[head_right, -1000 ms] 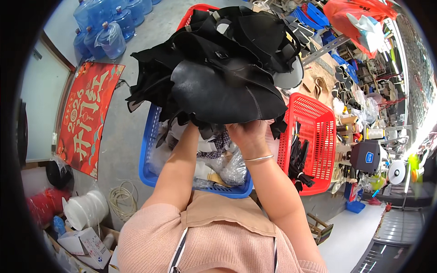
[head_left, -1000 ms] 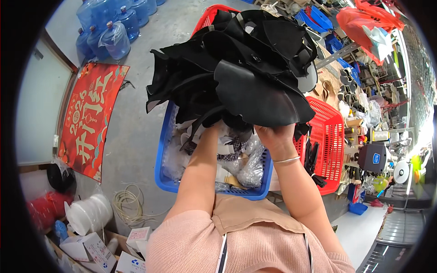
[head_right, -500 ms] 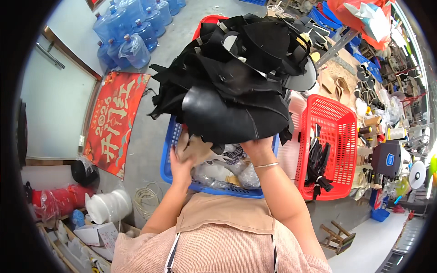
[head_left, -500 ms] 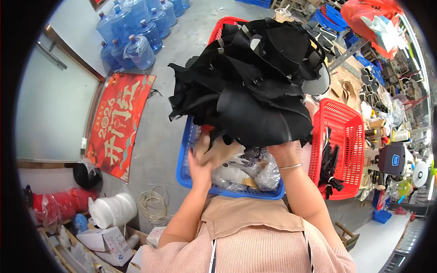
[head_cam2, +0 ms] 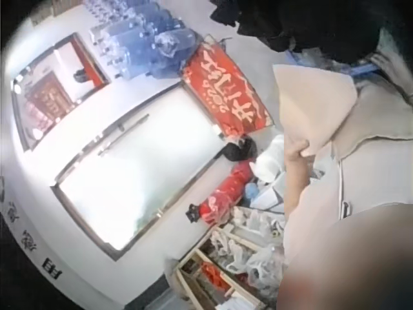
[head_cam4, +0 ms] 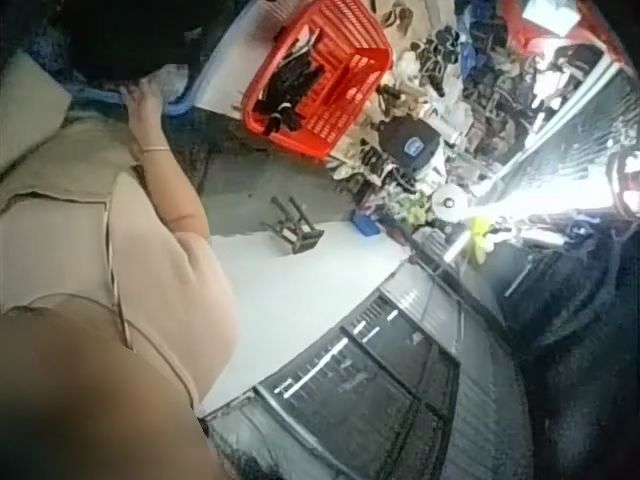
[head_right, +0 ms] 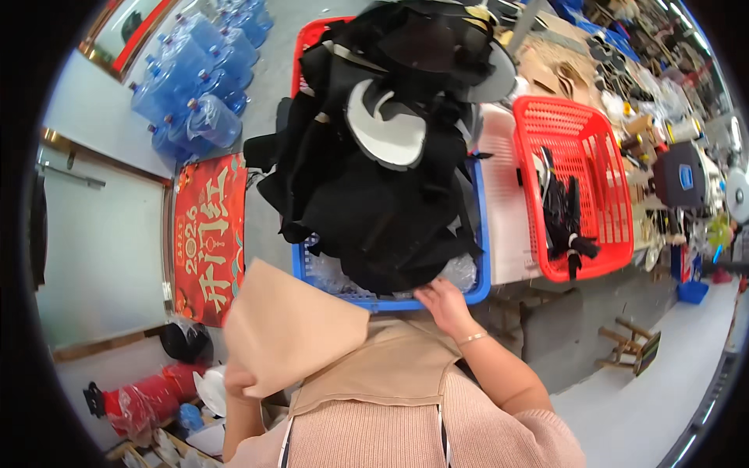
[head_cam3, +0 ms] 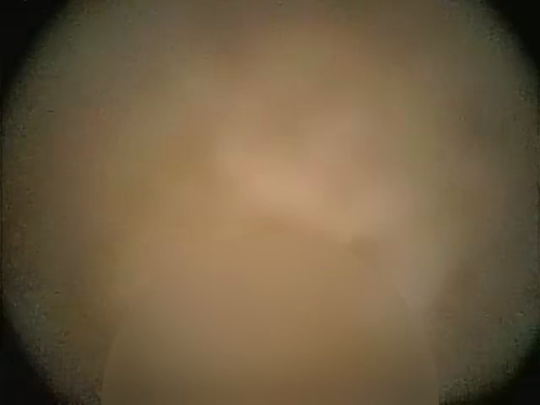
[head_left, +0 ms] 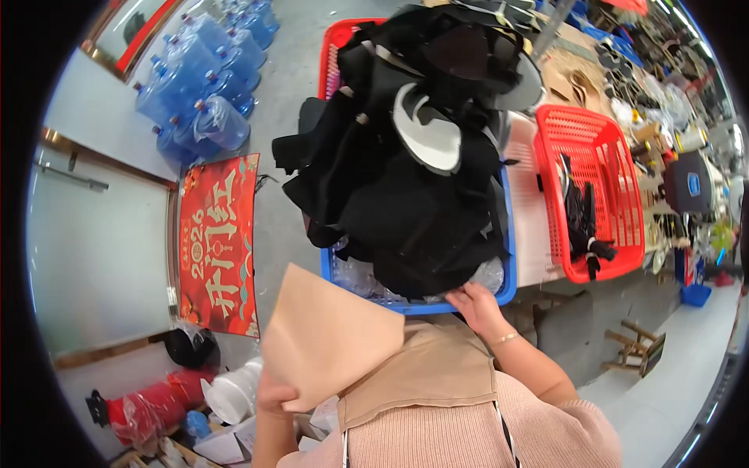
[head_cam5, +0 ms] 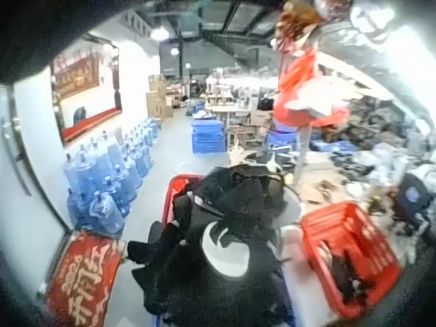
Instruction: Cutting material and stitching shoe components together using an industrial sewing machine.
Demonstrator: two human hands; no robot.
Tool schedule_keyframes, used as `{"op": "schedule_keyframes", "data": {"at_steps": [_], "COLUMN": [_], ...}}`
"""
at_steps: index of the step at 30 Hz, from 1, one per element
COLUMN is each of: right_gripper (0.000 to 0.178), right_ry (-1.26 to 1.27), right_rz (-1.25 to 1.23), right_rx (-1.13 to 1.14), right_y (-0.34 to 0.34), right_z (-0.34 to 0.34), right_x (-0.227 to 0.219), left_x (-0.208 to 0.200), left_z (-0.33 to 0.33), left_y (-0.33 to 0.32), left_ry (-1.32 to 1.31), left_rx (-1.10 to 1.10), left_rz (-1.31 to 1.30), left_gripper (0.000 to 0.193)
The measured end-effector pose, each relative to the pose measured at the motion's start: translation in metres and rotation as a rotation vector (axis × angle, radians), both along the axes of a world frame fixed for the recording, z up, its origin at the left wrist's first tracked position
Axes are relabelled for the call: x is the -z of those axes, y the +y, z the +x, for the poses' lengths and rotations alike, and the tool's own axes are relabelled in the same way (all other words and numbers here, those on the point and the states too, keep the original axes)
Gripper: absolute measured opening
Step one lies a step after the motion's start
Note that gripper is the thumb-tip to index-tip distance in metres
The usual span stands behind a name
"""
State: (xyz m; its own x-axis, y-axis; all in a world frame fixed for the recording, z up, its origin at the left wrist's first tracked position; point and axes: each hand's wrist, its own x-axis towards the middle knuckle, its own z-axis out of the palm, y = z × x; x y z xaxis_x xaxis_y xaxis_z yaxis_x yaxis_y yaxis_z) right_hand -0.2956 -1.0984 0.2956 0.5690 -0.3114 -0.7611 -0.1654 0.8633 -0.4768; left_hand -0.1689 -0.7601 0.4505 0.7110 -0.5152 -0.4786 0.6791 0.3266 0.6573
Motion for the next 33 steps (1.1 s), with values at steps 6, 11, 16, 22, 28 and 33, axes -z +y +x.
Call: {"op": "schedule_keyframes", "data": {"at_steps": [6,11,16,22,28,33], "right_gripper": [0.054,0.043,0.098,0.085,0.042,0.038], "right_ry": [-0.445,-0.529,-0.773,-0.687,-0.167,-0.205], "right_rz": [-0.095,-0.157,-0.119,-0.451,-0.44,-0.254], "right_rx": [-0.441,0.076,0.556,0.419,0.553,0.835], "right_y": [0.032,-0.002,-0.052,-0.067,-0.085,-0.151], "right_z": [-0.071,-0.118,-0.264,-0.398,-0.4,-0.411], "right_x": [-0.078,-0.093,-0.09,-0.06,-0.037,-0.02], "left_x": [-0.055,-0.032,0.013,0.054,0.05,0.073], "left_z": [0.007,-0.116,-0.227,-0.319,-0.33,-0.259], "left_y": [-0.083,-0.236,-0.298,-0.331,-0.367,-0.416], "left_ry": [-0.663,-1.234,-1.612,-1.764,-1.657,-0.974], "left_rx": [0.706,1.277,1.488,1.634,1.831,1.152], "left_rz": [-0.055,-0.068,-0.053,-0.189,-0.095,-0.084], "left_gripper": [0.051,0.037,0.032,0.041,0.04,0.053]}}
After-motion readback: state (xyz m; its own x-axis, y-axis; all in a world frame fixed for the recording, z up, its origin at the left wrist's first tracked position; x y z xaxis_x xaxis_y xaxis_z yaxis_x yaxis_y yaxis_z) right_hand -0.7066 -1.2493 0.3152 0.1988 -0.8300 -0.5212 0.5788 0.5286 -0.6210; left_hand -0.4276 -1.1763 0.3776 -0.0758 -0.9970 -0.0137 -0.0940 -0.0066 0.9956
